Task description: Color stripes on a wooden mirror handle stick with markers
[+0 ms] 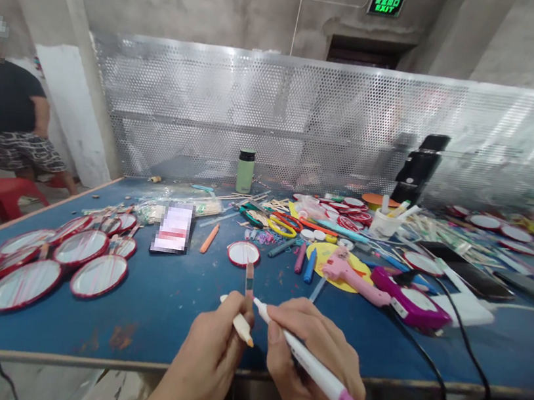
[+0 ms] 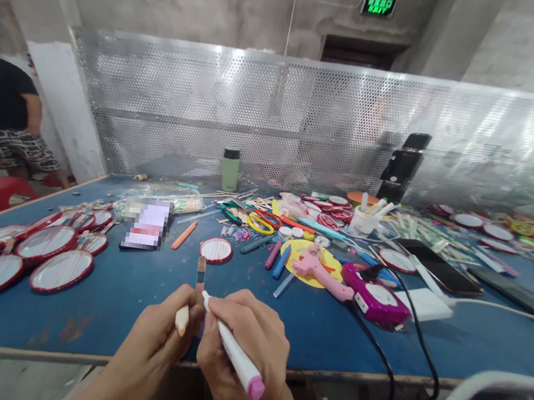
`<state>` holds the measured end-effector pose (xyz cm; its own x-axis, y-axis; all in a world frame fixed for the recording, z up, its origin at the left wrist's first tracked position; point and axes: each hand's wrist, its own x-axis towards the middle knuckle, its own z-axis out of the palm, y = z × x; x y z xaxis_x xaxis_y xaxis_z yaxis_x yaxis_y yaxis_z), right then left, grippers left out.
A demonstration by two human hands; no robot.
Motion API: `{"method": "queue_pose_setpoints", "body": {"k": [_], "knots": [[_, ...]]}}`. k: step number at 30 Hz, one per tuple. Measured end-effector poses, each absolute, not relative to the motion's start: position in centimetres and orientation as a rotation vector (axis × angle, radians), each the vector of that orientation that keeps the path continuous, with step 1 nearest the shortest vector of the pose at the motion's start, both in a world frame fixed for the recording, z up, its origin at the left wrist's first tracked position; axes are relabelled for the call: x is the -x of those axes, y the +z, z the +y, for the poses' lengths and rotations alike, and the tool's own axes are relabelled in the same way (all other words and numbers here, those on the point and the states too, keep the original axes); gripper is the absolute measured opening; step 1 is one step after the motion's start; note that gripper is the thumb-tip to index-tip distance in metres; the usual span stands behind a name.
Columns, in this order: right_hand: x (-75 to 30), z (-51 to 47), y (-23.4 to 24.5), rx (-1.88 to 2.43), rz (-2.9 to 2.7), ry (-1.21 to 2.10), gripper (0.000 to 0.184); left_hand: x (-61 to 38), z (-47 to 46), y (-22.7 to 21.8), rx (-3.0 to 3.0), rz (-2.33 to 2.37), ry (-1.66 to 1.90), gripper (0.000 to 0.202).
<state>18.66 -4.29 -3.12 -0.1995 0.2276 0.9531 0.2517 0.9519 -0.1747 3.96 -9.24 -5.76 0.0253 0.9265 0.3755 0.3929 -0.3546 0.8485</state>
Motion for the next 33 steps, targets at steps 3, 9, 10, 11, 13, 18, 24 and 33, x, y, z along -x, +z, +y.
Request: {"method": "queue_pose_setpoints", "body": {"k": [3,9,10,11,13,18,24,33], "knots": [[-18.63,-4.4,-2.96,0.334,-1.797,-0.014,0.015,-3.95,-9.2,-5.79,-1.773,1.338,1.312,0.029],[-18.52,-4.3,-3.07,0.37,-1.777,-0.02,0.015,-3.89,-9.09,-5.69,-1.754,1.343,1.3,0.029],[-18.54,-4.29,-3.13,0.368,-1.774,-0.027,0.015,-3.91,-9.09,-5.66,-1.755,1.346,1.302,0.029],[-18.57,-4.29,-3.18,0.362,-1.777,-0.029,0.015,-3.93,-9.11,-5.62,-1.759,1.347,1.304,0.029],[-18.6,-4.31,-3.24,0.35,-1.787,-0.021,0.016,-4.01,-9.16,-5.52,-1.771,1.341,1.31,0.028],[-18.58,-4.34,-3.09,0.348,-1.785,-0.007,0.016,-4.02,-9.23,-5.3,-1.784,1.355,1.3,0.026],[-18.72,-4.45,-2.93,0.388,-1.78,-0.045,0.015,-3.89,-9.15,-5.53,-1.798,1.361,1.324,0.027],[-18.54,-4.44,-2.76,0.371,-1.777,-0.044,0.015,-4.0,-9.16,-5.45,-1.786,1.345,1.322,0.028]]}}
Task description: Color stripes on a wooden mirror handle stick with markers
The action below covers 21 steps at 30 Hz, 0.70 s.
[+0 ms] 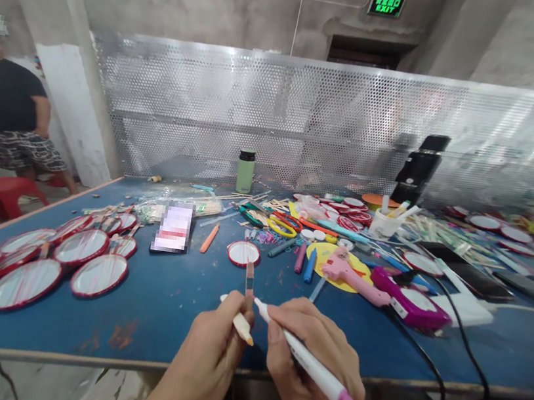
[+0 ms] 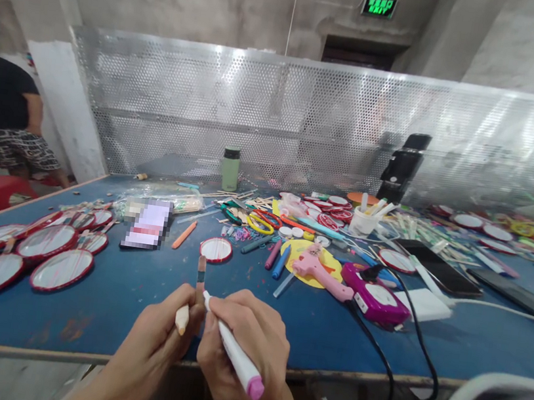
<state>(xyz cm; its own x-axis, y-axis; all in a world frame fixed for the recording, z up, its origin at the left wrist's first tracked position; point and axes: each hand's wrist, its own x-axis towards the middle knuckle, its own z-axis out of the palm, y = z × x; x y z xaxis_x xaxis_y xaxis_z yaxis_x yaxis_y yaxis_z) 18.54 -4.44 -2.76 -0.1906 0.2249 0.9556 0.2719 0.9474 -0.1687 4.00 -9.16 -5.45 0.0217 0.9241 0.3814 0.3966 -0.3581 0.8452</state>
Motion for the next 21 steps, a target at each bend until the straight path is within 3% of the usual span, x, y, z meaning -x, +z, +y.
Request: {"method": "queue_pose_setpoints", "body": {"k": [21], "knots": [[-18.51,-4.36,-2.79,0.337,-1.802,0.005,0.016,-4.05,-9.3,-5.45,-1.772,1.365,1.331,0.028]]}}
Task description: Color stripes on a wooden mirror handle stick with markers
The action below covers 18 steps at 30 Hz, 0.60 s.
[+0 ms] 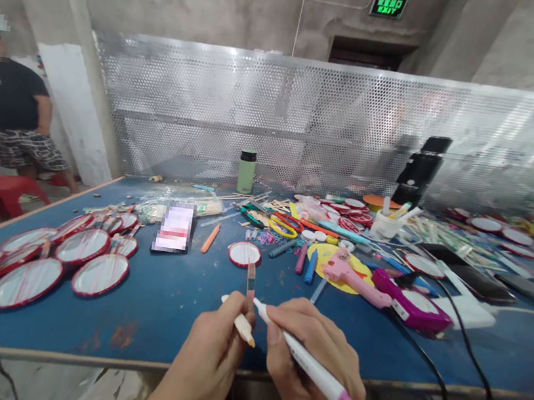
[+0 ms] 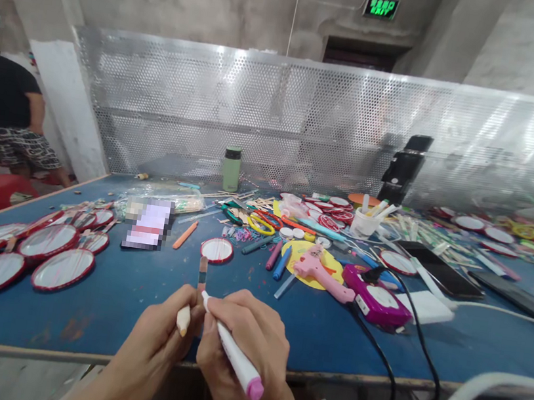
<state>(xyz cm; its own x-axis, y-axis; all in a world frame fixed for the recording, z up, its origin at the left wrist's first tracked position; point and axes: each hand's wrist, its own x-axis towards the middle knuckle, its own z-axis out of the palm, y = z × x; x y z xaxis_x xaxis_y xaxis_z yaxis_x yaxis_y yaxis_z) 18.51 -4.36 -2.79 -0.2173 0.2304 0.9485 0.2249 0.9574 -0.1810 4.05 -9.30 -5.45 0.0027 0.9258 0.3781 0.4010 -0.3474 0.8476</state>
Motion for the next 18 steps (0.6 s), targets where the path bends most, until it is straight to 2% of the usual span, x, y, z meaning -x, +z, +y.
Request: {"method": "queue_pose_setpoints", "body": {"k": [18], "knots": [[-18.31,-3.88,-3.0,0.322,-1.778,-0.018,0.02,-4.1,-9.06,-5.69,-1.644,1.278,1.386,0.025]]}}
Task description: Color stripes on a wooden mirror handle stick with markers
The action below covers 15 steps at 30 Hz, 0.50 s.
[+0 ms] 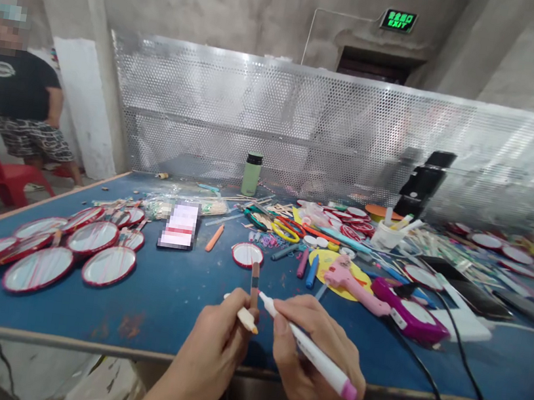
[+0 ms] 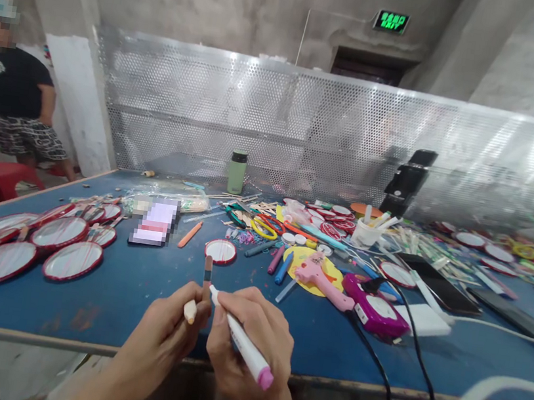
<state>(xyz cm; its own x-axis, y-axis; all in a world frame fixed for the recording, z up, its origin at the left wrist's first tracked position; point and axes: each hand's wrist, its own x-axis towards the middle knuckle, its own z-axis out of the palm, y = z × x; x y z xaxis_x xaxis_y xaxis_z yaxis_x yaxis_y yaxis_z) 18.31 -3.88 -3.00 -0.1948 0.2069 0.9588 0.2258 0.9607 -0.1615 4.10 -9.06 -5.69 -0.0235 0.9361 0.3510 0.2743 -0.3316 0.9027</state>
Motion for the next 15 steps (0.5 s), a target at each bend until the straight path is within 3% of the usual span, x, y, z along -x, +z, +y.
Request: {"method": "queue_pose_setpoints", "body": {"k": [15], "knots": [[-18.48,-4.1,-3.12,0.33,-1.817,-0.001,0.016,-4.14,-9.22,-5.63,-1.752,1.35,1.36,0.022]]}}
